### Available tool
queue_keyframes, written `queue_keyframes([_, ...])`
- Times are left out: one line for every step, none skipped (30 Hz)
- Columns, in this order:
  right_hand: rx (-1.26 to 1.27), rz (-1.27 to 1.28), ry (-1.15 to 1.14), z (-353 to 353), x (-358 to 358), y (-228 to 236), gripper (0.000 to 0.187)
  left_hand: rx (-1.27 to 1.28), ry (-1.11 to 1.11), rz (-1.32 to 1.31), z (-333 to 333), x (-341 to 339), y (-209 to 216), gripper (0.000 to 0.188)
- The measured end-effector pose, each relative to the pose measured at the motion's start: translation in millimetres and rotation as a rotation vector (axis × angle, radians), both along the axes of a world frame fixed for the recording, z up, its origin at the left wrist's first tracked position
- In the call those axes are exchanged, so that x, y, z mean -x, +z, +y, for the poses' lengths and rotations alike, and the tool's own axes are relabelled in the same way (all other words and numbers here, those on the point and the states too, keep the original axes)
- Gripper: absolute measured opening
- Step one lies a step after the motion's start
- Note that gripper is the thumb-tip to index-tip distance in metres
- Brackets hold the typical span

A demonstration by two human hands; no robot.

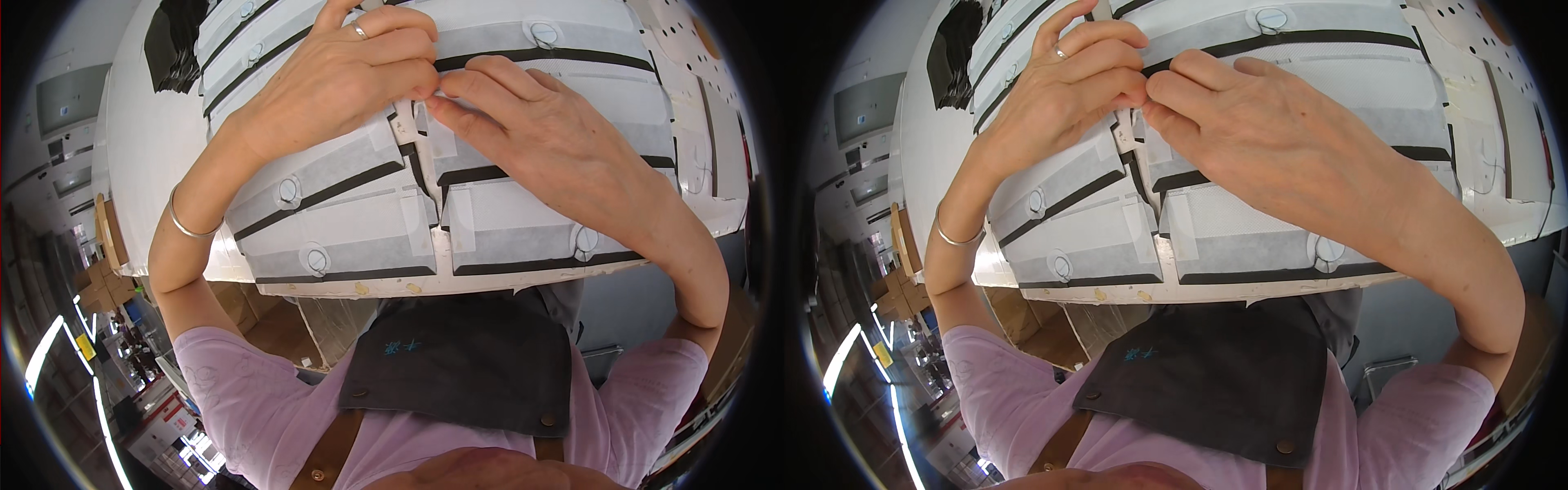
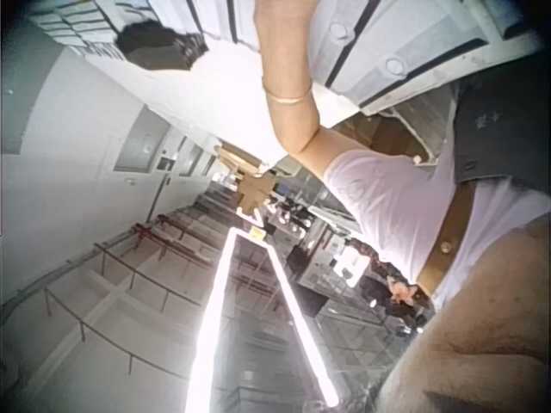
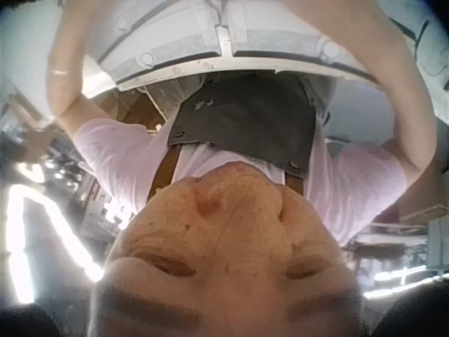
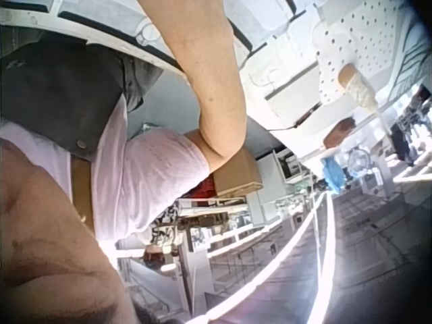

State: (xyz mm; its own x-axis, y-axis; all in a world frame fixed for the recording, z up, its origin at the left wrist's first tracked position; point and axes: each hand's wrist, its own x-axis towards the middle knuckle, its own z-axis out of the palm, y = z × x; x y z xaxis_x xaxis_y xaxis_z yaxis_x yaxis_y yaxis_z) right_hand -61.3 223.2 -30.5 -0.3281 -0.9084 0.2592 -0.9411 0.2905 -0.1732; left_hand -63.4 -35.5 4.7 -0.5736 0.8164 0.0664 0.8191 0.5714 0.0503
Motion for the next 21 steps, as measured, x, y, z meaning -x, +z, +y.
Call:
queue_keyframes([-0.001,0.003,-0.002,-0.1,-0.1,-0.3,0.047,-0.02,-0.003,0.002,-0.4,-0.4,-2.4,0.007])
queue_keyframes([0.002,-0.006,0.003,-0.1,0.1,-0.6,0.047,-0.041,-0.004,0.004,-0.9,-1.0,-5.0,0.006])
queue_keyframes([0.004,-0.015,0.008,0.0,0.5,-0.6,0.047,-0.061,-0.006,0.005,-1.4,-1.2,-7.1,0.005])
queue_keyframes([0.006,-0.024,0.013,0.0,0.7,-0.6,0.047,-0.074,0.0,-0.005,-2.3,-1.2,-8.4,0.005])
queue_keyframes([0.006,-0.028,0.015,0.3,0.9,-0.1,0.047,-0.086,0.006,-0.015,-3.7,-1.2,-8.9,0.005])
queue_keyframes([0.006,-0.032,0.017,0.8,1.0,0.3,0.047,-0.098,0.013,-0.024,-5.4,-1.3,-8.8,0.006])
queue_keyframes([0.007,-0.036,0.02,1.1,1.1,0.6,0.047,-0.124,0.051,-0.056,-8.1,-1.9,-7.3,0.007])
queue_keyframes([0.009,-0.029,0.019,1.1,1.1,0.4,0.047,-0.15,0.089,-0.088,-11.8,-2.7,-5.2,0.008])
queue_keyframes([0.012,-0.021,0.019,1.0,1.2,0.2,0.047,-0.175,0.127,-0.121,-13.6,-3.1,-4.0,0.009])
queue_keyframes([0.015,-0.014,0.019,0.9,1.2,0.1,0.047,-0.182,0.132,-0.123,-13.6,-3.2,-3.7,0.009])
queue_keyframes([0.009,-0.017,0.017,0.7,1.3,0.3,0.047,-0.191,0.137,-0.126,-13.7,-2.8,-3.9,0.01])
queue_keyframes([0.003,-0.02,0.015,0.6,1.3,0.8,0.048,-0.199,0.142,-0.129,-13.7,-2.5,-4.2,0.01])
queue_keyframes([-0.003,-0.023,0.013,0.4,1.4,0.9,0.048,-0.192,0.114,-0.118,-13.0,-1.5,-5.3,0.01])
queue_keyframes([-0.003,-0.021,0.012,0.1,1.2,0.9,0.048,-0.184,0.087,-0.107,-11.5,-0.1,-6.4,0.011])
queue_keyframes([-0.002,-0.019,0.011,-0.3,0.9,0.7,0.048,-0.176,0.06,-0.095,-10.7,1.0,-7.1,0.011])
queue_keyframes([-0.001,-0.018,0.01,-0.7,0.8,0.7,0.048,-0.17,0.058,-0.091,-10.9,1.7,-7.2,0.011])
queue_keyframes([-0.01,-0.021,0.009,-0.4,0.7,1.1,0.048,-0.164,0.051,-0.086,-10.6,3.5,-7.6,0.011])
queue_keyframes([-0.018,-0.024,0.007,-0.1,0.6,1.8,0.047,-0.159,0.044,-0.08,-10.2,4.9,-7.8,0.011])
queue_keyframes([-0.026,-0.027,0.005,0.2,0.6,2.1,0.047,-0.153,0.037,-0.08,-9.3,5.4,-8.0,0.01])
queue_keyframes([-0.023,-0.03,0.006,0.2,0.8,2.0,0.047,-0.146,0.035,-0.081,-8.0,4.7,-7.5,0.009])
queue_keyframes([-0.021,-0.034,0.006,0.1,0.8,1.6,0.047,-0.138,0.032,-0.082,-7.0,4.3,-7.2,0.008])
